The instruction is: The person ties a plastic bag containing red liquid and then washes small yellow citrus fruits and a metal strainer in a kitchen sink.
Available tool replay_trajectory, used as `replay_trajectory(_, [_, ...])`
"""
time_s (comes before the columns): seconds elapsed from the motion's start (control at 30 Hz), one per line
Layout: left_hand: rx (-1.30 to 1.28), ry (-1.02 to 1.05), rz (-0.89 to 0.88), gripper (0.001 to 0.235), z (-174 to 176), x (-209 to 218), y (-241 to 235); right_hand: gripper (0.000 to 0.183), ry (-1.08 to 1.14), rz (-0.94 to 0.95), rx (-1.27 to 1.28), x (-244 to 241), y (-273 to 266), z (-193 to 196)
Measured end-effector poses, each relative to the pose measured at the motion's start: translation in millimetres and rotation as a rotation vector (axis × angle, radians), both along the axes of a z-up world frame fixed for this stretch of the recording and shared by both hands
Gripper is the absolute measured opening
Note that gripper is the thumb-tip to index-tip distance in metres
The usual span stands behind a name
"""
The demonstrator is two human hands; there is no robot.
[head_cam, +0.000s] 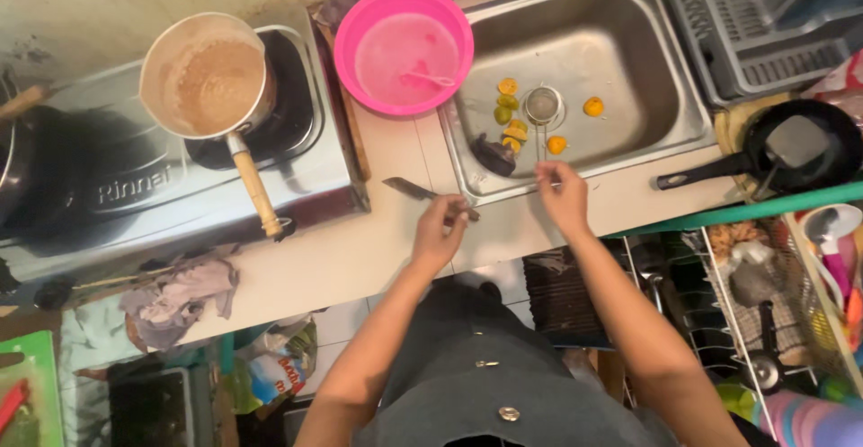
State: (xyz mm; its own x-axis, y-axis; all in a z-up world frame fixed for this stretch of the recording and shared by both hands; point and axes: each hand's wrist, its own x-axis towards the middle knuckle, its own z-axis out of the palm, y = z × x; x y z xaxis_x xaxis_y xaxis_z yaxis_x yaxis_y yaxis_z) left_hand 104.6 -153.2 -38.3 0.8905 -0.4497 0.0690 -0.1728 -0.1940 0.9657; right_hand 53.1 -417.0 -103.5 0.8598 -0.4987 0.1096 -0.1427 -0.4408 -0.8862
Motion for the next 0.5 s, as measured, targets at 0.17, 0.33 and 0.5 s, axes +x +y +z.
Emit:
replay_trajectory(0.17, [0.040, 0.007, -0.058, 0.026, -24.6, 14.3, -28.0, 0.023, 0.106, 0.013, -0.004, 40.9, -34.8, -56.4])
replay_trajectory(0.33, [0.014, 0.089, -0.090, 0.027, -22.7, 38.9, -56.5, 0.035, 0.326, 0.093, -0.073, 84.5, -54.0, -107.2])
replay_trajectory(0.5, [0.010, 0.088, -0.049, 0.027, -18.1, 50.5, -70.9, 0.043, 0.280, 0.201, -0.314, 119.2, -62.3, -152.6])
